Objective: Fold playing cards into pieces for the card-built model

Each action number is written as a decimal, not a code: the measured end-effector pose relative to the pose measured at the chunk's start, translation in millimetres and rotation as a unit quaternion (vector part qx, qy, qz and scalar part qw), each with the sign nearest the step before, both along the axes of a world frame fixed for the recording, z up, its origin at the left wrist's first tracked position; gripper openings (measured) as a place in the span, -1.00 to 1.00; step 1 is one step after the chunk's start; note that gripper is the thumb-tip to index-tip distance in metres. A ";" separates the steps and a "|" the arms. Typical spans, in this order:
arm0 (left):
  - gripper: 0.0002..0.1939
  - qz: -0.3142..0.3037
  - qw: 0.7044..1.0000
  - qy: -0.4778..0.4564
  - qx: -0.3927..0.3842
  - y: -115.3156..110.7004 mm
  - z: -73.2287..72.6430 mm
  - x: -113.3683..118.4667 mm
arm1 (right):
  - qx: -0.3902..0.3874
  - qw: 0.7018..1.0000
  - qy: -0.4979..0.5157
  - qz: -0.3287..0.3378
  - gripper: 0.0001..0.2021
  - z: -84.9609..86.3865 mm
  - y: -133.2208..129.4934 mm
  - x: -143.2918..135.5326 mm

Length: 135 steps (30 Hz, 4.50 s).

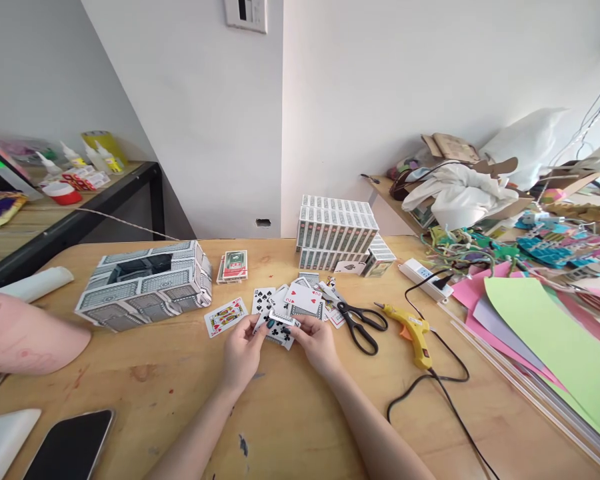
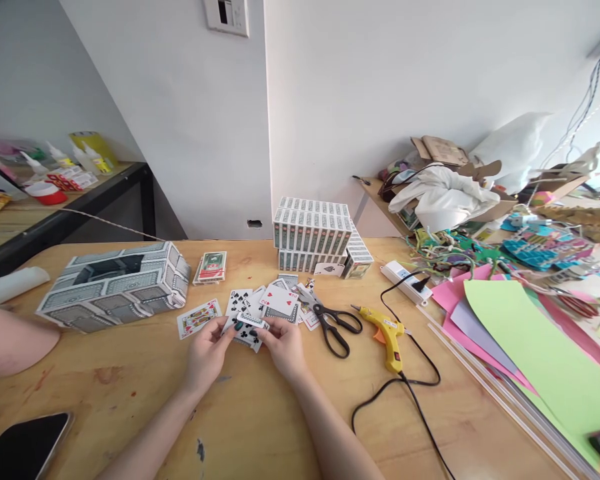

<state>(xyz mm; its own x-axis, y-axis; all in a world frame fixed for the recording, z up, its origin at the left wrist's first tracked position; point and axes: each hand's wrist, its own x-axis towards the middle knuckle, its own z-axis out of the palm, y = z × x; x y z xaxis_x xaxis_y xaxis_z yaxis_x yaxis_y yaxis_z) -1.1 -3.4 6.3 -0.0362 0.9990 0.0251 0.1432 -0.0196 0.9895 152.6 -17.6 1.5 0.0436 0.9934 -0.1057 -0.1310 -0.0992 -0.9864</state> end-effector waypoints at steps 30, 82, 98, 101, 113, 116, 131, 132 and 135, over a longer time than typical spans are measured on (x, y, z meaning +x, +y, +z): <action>-0.74 -0.046 0.960 0.229 0.152 -15.3 6.6 4.9 | 0.260 0.881 -0.384 -0.098 -0.72 -3.8 -9.7 2.7; -0.64 -0.067 0.990 -0.089 -0.088 -5.5 -5.4 4.2 | -0.020 0.994 0.083 -0.067 -0.79 -1.3 0.4 2.2; -0.73 0.009 0.999 0.016 0.039 -8.0 3.6 7.1 | -0.033 0.996 0.065 0.051 -0.58 2.6 -7.8 -5.4; -0.65 0.030 0.999 0.015 0.020 -7.9 2.7 9.6 | -0.036 0.996 0.080 0.034 -0.61 1.2 -6.7 -8.5; -0.78 0.032 0.998 0.048 0.008 -17.6 6.0 18.7 | -0.016 0.991 0.122 0.055 -0.60 6.4 -15.2 -25.5; -0.80 0.007 1.000 -0.006 -0.015 -17.8 10.6 18.5 | -0.025 0.992 0.107 0.057 -0.61 6.7 -17.7 -29.4; -0.81 -0.033 0.998 -0.041 -0.021 -19.6 7.5 16.0 | -0.038 0.989 0.142 0.014 -0.85 8.3 -19.5 -30.2; -0.79 -0.032 0.998 -0.045 -0.023 -19.0 7.2 16.3 | -0.041 0.989 0.138 0.013 -0.84 8.2 -19.1 -30.2; -0.75 -0.033 0.997 -0.060 -0.044 -17.6 7.0 17.6 | -0.047 0.990 0.134 0.014 -0.79 8.5 -18.5 -30.5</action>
<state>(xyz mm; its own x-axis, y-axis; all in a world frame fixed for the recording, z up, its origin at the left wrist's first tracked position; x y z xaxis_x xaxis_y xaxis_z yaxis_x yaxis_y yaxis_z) 16.6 -21.0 13.3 0.0325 0.9974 -0.0636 0.0251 0.0628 0.9977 122.1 -36.1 10.1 -0.0264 0.9793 -0.2009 -0.3818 -0.1956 -0.9033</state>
